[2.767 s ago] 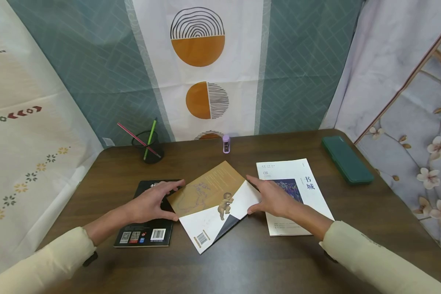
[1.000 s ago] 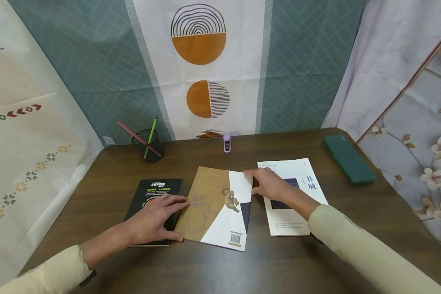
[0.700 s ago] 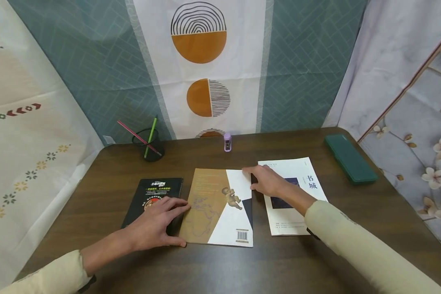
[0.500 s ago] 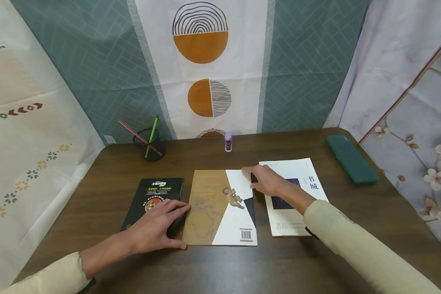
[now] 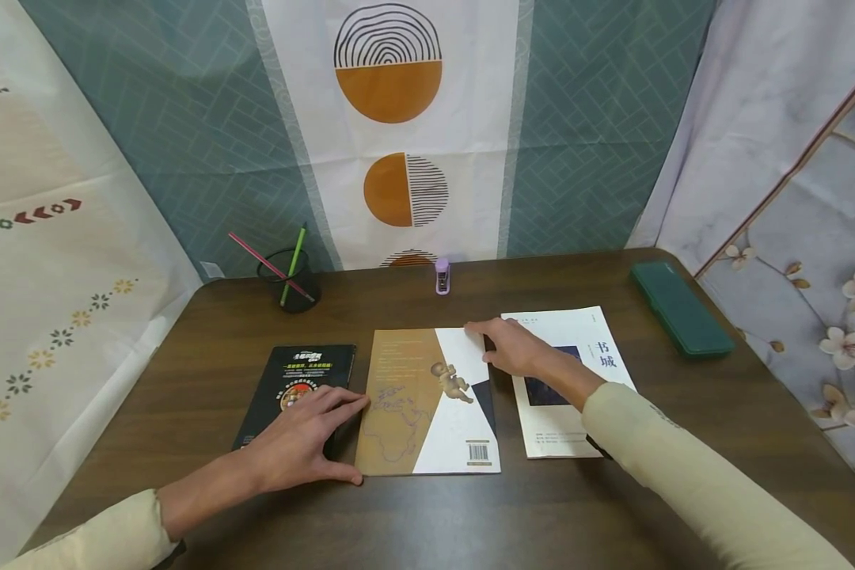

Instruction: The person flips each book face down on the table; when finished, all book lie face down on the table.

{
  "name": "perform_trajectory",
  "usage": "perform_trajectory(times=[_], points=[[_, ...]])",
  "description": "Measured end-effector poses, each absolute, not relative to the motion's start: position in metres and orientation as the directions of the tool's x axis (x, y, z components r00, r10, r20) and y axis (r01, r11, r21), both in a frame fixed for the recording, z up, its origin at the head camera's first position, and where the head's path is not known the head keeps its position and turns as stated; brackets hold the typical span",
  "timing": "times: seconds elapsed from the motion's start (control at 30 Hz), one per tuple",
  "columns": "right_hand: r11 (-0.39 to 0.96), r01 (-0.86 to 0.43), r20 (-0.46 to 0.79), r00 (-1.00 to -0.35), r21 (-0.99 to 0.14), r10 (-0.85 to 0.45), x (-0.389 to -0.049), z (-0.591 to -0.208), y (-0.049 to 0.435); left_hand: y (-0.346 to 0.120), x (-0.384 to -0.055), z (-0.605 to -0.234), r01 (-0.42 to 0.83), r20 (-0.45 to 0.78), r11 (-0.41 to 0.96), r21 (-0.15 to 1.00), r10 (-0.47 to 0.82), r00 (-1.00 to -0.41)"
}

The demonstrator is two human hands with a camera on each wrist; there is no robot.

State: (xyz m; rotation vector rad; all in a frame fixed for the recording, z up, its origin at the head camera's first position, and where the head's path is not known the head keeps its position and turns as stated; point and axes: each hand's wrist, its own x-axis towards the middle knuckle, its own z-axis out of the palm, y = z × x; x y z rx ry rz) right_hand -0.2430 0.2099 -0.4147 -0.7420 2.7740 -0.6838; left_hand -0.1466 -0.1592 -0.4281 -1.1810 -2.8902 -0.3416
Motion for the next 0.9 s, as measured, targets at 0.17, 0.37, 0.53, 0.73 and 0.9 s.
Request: perform_trajectory(times=[0.17,0.37,0.53,0.73,0.9], points=[[0.773,-0.407,-0.078,-0.861,-0.486,-0.502,-0.242,-0.414,0.208,-0.159,-0.147,-0.429,0.691,0.085,0.694,0.202,0.691,-0.718],[0.772,-0.398,-0.088,-0.861,-0.495,-0.500,-0.242,-0.414,0.207,-0.160,-0.148,-0.430,0.693,0.091,0.692,0.200,0.691,-0.717],[0.769,-0.402,-0.086,-0.859,-0.497,-0.505,-0.243,-0.415,0.208,-0.159,-0.148,-0.429,0.696,0.091,0.689,0.200,0.695,-0.714],[0.746,-0.420,-0.058,-0.852,-0.517,-0.521,-0.245,-0.414,0.216,-0.157,-0.150,-0.429,0.672,0.086,0.712,0.203,0.671,-0.737],[0.694,-0.376,0.000,-0.879,-0.613,-0.476,-0.248,-0.405,0.229,-0.154,-0.156,-0.423,0.629,0.109,0.739,0.242,0.624,-0.774]])
